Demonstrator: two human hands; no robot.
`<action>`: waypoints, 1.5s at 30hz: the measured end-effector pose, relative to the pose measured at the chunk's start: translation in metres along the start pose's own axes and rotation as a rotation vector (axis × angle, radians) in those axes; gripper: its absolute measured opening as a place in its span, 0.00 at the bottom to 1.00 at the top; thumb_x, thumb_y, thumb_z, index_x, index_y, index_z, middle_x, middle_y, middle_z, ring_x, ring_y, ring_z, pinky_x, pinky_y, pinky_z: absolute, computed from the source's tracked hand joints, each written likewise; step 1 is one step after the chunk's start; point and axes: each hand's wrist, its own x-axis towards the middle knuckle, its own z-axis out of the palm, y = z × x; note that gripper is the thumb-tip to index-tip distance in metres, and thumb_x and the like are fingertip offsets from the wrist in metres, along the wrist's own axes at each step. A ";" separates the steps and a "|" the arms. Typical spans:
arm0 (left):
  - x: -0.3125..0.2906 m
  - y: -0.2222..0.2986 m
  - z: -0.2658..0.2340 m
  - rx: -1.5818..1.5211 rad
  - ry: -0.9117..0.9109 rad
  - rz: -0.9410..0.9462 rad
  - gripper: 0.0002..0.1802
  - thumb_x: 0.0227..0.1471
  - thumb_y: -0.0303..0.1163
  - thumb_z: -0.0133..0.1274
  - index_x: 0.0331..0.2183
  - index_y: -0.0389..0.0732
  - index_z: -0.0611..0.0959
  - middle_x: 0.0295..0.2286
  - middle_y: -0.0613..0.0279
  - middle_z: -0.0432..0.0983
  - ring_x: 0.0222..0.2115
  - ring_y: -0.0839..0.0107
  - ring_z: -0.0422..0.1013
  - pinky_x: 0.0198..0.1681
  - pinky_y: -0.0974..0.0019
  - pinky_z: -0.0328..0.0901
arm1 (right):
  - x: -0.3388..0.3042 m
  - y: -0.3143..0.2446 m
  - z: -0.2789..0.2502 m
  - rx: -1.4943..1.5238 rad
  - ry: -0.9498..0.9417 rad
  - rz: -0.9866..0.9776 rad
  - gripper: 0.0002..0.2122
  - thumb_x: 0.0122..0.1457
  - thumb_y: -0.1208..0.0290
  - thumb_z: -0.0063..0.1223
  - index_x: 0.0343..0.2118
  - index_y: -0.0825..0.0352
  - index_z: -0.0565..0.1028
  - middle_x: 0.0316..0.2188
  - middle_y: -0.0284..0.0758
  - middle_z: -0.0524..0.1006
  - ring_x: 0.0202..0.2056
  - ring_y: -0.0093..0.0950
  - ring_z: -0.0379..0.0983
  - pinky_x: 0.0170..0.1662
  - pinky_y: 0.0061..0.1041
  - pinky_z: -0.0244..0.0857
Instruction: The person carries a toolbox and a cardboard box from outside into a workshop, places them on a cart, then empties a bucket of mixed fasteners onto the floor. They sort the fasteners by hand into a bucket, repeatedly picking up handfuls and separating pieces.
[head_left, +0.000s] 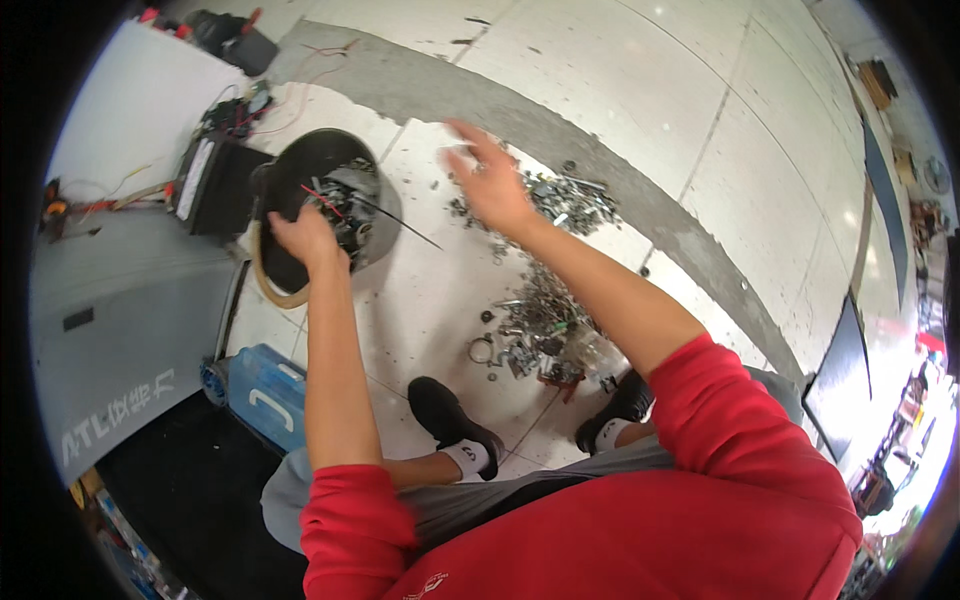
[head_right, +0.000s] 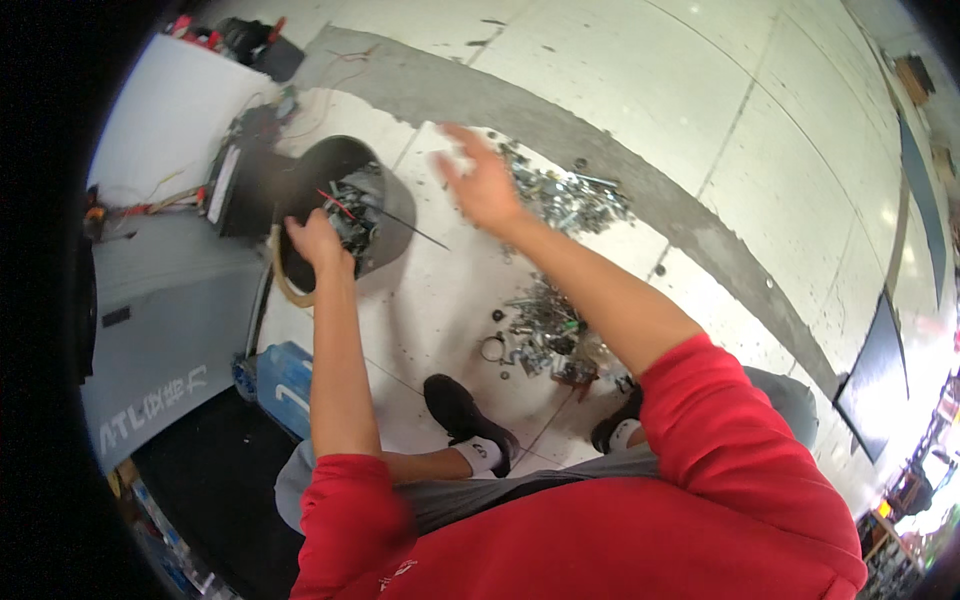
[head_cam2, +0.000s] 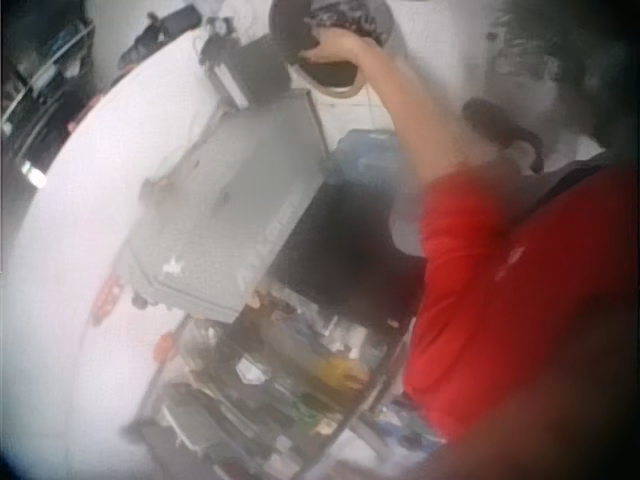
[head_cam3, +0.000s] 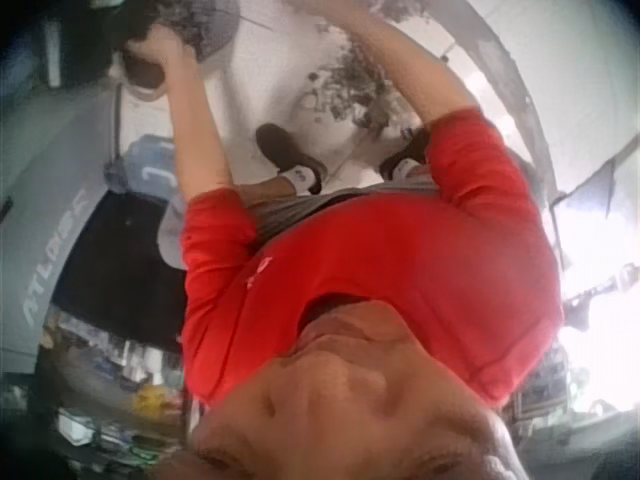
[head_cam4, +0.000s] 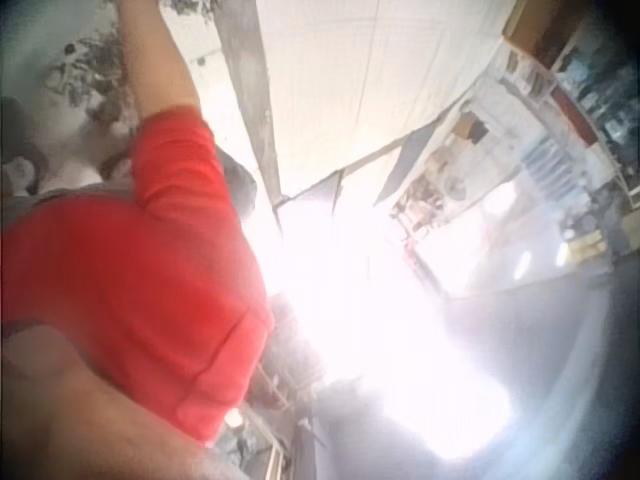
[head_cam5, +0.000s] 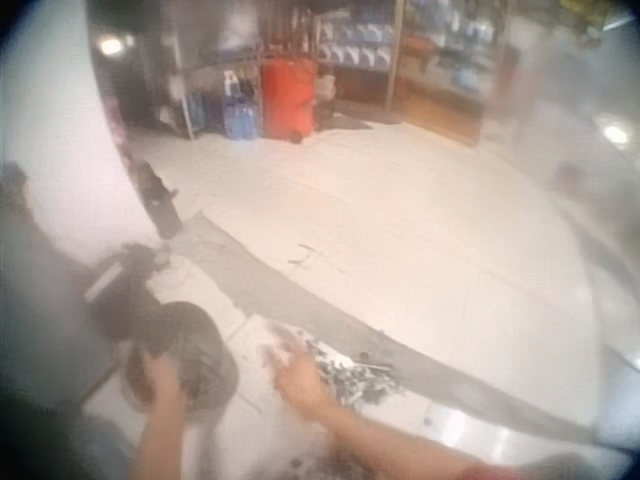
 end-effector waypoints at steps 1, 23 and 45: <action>-0.027 -0.018 0.027 0.228 0.135 0.341 0.38 0.51 0.25 0.52 0.63 0.30 0.63 0.62 0.39 0.59 0.62 0.47 0.58 0.65 0.54 0.55 | -0.016 0.043 -0.066 -0.120 0.114 0.150 0.21 0.62 0.64 0.58 0.57 0.64 0.73 0.57 0.48 0.73 0.55 0.44 0.73 0.54 0.36 0.68; -0.491 -0.319 0.334 0.728 -1.940 1.487 0.29 0.61 0.31 0.39 0.63 0.49 0.69 0.67 0.67 0.56 0.69 0.69 0.48 0.70 0.57 0.41 | -0.222 0.302 -0.453 -0.691 0.497 0.340 0.26 0.63 0.64 0.55 0.61 0.70 0.67 0.66 0.47 0.63 0.68 0.51 0.54 0.68 0.45 0.48; -0.312 -0.312 0.292 0.202 -0.606 0.080 0.22 0.65 0.42 0.50 0.55 0.40 0.79 0.53 0.54 0.73 0.54 0.57 0.68 0.59 0.58 0.60 | -0.146 0.302 -0.261 -0.406 0.355 0.277 0.16 0.59 0.66 0.60 0.48 0.66 0.80 0.55 0.45 0.72 0.53 0.45 0.71 0.58 0.38 0.65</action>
